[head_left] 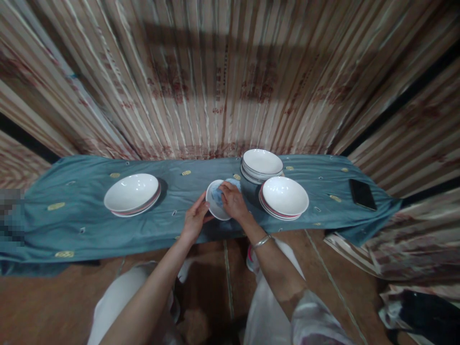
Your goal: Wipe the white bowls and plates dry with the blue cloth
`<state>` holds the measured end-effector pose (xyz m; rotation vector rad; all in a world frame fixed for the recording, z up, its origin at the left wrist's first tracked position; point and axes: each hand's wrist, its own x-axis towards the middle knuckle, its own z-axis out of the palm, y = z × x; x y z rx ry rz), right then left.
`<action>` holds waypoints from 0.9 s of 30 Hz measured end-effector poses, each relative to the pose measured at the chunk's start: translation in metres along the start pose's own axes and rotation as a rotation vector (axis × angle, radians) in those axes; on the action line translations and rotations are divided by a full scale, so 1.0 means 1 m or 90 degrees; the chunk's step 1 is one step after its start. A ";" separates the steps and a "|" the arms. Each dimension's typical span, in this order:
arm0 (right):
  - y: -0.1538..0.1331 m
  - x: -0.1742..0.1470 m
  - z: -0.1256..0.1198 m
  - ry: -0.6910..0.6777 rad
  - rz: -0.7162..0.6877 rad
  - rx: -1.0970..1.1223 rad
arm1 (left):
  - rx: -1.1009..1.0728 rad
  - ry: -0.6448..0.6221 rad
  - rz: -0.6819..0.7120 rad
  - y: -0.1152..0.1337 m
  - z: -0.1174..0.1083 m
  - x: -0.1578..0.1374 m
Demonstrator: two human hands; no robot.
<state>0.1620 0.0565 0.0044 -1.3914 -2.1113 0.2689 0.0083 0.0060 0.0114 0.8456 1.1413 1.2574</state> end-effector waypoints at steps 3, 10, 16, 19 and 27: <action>0.000 -0.005 -0.001 -0.058 -0.006 -0.073 | 0.005 0.001 0.002 0.000 0.000 -0.001; -0.001 -0.016 -0.002 -0.139 0.010 -0.114 | 0.004 0.009 -0.003 0.001 0.001 -0.001; -0.001 -0.019 -0.001 -0.166 0.025 -0.021 | 0.012 0.009 0.001 0.000 0.001 0.000; -0.002 -0.017 -0.001 -0.187 0.030 0.062 | 0.007 0.016 0.004 -0.001 0.001 0.000; 0.004 -0.014 0.002 -0.220 0.026 0.414 | 0.026 0.023 0.010 -0.001 0.000 0.001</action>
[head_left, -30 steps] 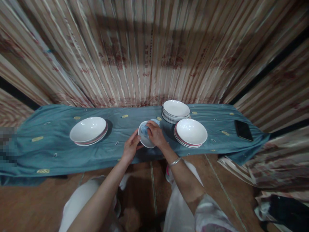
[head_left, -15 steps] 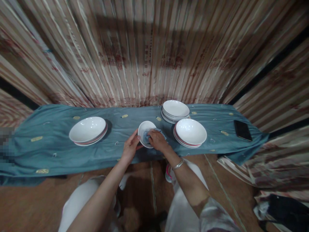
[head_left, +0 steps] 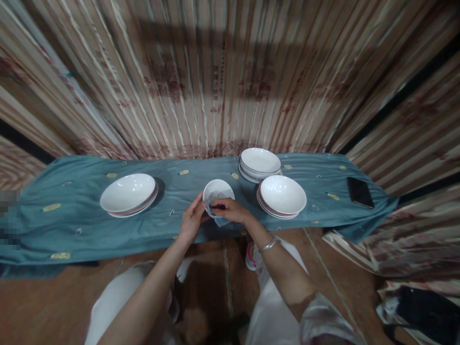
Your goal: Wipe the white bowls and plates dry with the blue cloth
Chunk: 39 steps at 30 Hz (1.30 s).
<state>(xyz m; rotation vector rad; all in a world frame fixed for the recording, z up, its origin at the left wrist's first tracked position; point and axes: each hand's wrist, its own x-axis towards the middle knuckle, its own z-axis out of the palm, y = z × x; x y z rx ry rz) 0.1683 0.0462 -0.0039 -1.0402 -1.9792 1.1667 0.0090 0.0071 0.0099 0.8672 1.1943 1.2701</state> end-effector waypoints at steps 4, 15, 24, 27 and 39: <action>-0.003 -0.002 0.002 0.011 0.025 0.165 | 0.017 0.010 -0.003 -0.001 -0.001 0.001; -0.016 0.015 0.012 0.203 0.062 0.305 | 0.012 -0.009 -0.001 0.000 0.000 0.000; -0.027 0.026 -0.002 0.315 -0.036 -0.106 | 0.011 -0.017 -0.002 0.002 0.002 -0.004; -0.021 0.030 -0.006 0.324 -0.037 -0.159 | 0.012 -0.028 -0.006 0.003 0.002 -0.005; 0.001 0.020 -0.029 0.284 0.190 -0.415 | 0.011 -0.029 -0.005 0.002 0.002 -0.004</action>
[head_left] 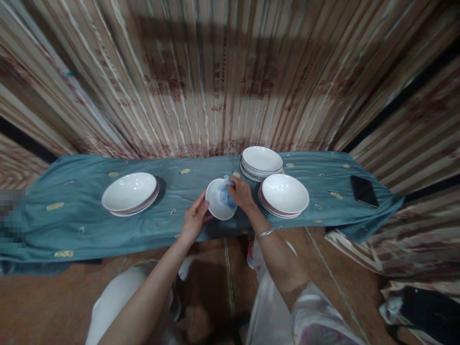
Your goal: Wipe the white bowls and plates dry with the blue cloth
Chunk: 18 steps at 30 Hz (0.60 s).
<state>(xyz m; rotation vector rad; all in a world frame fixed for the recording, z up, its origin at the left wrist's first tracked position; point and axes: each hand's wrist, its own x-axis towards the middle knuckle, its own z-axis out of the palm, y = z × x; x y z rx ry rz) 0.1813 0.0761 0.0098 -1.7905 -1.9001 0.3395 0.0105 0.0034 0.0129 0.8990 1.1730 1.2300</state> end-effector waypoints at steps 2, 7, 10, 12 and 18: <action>0.001 -0.006 -0.003 -0.019 0.014 -0.070 | -0.003 0.002 0.002 0.000 0.000 0.000; -0.001 -0.024 -0.009 -0.083 0.022 -0.237 | -0.018 0.015 -0.001 -0.001 0.000 0.000; -0.002 -0.032 -0.011 -0.112 0.013 -0.274 | -0.020 0.023 -0.002 -0.002 0.001 0.001; -0.003 -0.036 -0.014 -0.143 0.010 -0.289 | -0.021 0.024 -0.002 -0.003 0.001 0.002; -0.019 -0.051 -0.027 -0.256 -0.035 -0.300 | -0.007 0.027 0.001 -0.003 0.001 0.004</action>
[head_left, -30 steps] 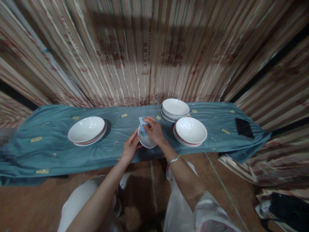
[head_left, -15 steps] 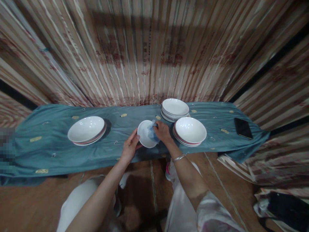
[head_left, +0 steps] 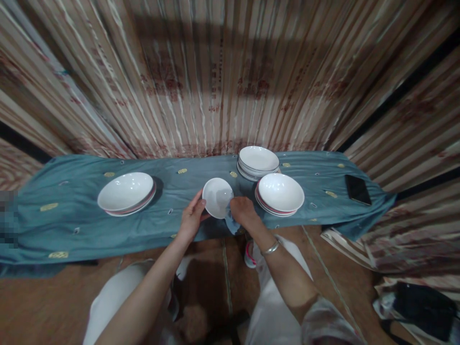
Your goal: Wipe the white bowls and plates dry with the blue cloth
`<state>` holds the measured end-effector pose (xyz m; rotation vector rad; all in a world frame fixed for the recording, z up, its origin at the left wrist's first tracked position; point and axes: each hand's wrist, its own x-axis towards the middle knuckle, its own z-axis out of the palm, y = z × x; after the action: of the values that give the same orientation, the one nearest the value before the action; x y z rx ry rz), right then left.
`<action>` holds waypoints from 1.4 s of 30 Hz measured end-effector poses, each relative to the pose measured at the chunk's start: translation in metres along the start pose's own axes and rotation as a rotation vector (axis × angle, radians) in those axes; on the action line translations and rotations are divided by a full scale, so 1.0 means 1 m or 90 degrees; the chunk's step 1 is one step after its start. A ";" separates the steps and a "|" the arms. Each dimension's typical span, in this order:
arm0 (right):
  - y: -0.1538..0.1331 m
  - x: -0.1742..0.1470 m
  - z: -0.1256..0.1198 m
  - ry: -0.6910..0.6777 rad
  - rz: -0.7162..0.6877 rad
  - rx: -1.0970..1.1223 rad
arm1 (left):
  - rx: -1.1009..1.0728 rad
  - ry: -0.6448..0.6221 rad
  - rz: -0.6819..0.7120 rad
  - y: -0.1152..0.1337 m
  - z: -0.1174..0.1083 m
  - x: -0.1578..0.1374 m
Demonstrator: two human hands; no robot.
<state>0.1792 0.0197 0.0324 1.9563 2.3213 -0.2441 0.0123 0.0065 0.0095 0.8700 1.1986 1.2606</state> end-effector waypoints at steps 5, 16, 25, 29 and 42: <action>-0.015 -0.024 -0.011 0.020 -0.119 -0.008 | 0.006 0.002 0.004 -0.001 0.000 0.000; -0.024 -0.017 -0.013 0.016 -0.215 0.118 | 0.012 0.005 0.002 -0.001 0.001 -0.002; -0.030 0.011 -0.001 0.101 -0.169 0.439 | 0.034 0.019 0.033 -0.005 -0.002 0.003; -0.036 0.024 0.005 0.154 -0.108 0.542 | 0.027 0.010 -0.008 -0.002 -0.001 0.000; -0.035 0.033 0.010 0.082 -0.155 0.563 | -0.065 0.013 -0.021 -0.004 -0.006 0.003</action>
<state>0.1384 0.0435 0.0185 1.9827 2.8201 -1.4077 0.0067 0.0076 0.0036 0.7615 1.1501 1.2944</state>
